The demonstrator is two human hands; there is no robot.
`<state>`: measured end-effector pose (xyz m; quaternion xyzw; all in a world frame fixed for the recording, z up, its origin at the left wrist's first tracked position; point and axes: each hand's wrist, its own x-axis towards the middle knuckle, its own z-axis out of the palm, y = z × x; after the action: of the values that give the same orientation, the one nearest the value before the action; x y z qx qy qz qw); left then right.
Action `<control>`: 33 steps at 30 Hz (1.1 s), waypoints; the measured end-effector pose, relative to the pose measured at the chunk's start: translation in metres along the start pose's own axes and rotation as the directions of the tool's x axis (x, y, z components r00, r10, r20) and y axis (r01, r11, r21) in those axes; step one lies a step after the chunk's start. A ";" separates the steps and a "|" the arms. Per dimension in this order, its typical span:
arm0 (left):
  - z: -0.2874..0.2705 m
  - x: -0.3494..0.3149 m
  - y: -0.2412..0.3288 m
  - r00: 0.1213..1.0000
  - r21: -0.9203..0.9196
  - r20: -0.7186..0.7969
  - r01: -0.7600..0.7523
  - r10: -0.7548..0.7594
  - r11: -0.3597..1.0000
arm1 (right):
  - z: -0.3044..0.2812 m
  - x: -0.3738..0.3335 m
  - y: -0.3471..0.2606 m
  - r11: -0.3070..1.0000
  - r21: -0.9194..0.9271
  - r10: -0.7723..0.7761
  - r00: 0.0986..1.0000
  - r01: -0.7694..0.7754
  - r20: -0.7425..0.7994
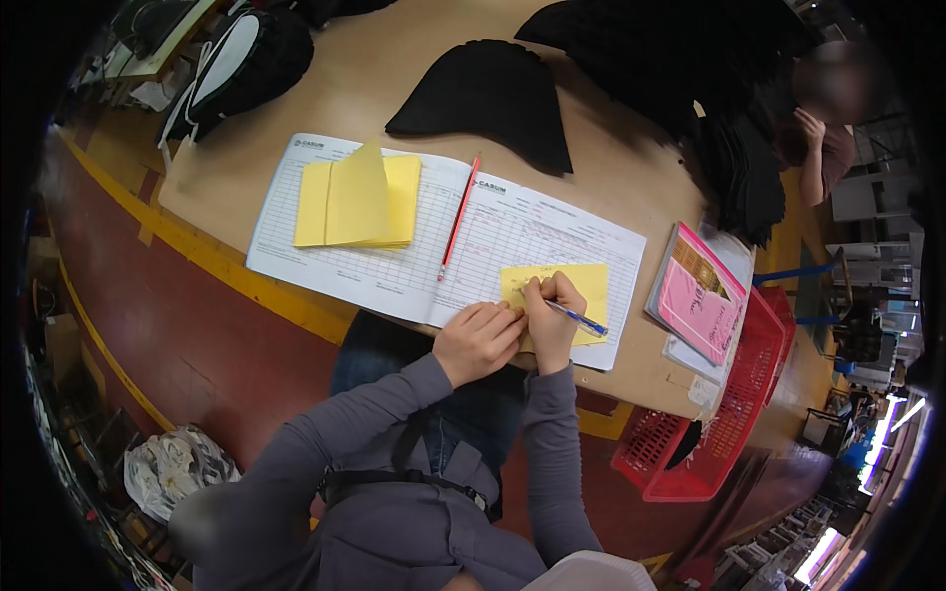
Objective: The person inspects black caps with white panels at a workbench, turning them over and checking seams and drawstrings. They write on a yellow notepad and a ledger, then place inspected caps into a red basket.
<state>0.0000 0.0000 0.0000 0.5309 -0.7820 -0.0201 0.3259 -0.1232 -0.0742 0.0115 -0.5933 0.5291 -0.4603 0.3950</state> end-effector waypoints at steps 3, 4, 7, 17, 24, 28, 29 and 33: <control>-0.001 0.000 -0.001 1.000 0.003 -0.021 -0.004 0.004 1.000 | 0.001 -0.001 0.000 0.998 0.057 0.036 0.998 -0.033 -0.055; -0.002 -0.001 -0.002 1.000 0.007 -0.020 -0.005 0.005 1.000 | 0.002 -0.002 0.000 1.000 0.026 0.008 0.999 -0.007 -0.039; -0.001 -0.001 -0.001 1.000 0.003 -0.024 -0.008 0.008 1.000 | 0.001 -0.002 0.002 0.999 -0.011 -0.037 0.999 0.037 -0.019; 0.002 0.004 0.003 0.999 0.020 -0.054 0.002 -0.001 1.000 | -0.018 0.006 0.010 1.000 0.008 0.028 1.000 -0.028 -0.014; 0.002 -0.001 0.001 1.000 0.025 -0.024 -0.012 0.012 1.000 | -0.014 0.005 0.010 0.999 -0.047 0.013 1.000 -0.013 -0.002; 0.001 0.001 0.002 0.999 0.022 -0.033 -0.004 0.005 1.000 | -0.015 0.004 0.010 0.998 -0.055 0.016 1.000 -0.016 0.003; 0.000 0.002 0.002 0.999 0.021 -0.038 0.001 0.000 1.000 | -0.015 0.005 0.009 0.998 -0.048 0.028 1.000 -0.028 0.003; -0.001 0.004 0.003 0.999 0.038 -0.039 0.000 0.002 0.999 | -0.015 0.005 0.011 0.999 -0.026 0.022 1.000 -0.022 0.000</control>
<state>-0.0026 -0.0016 0.0037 0.5369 -0.7760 0.0053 0.3309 -0.1403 -0.0802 0.0054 -0.5928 0.5414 -0.4488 0.3924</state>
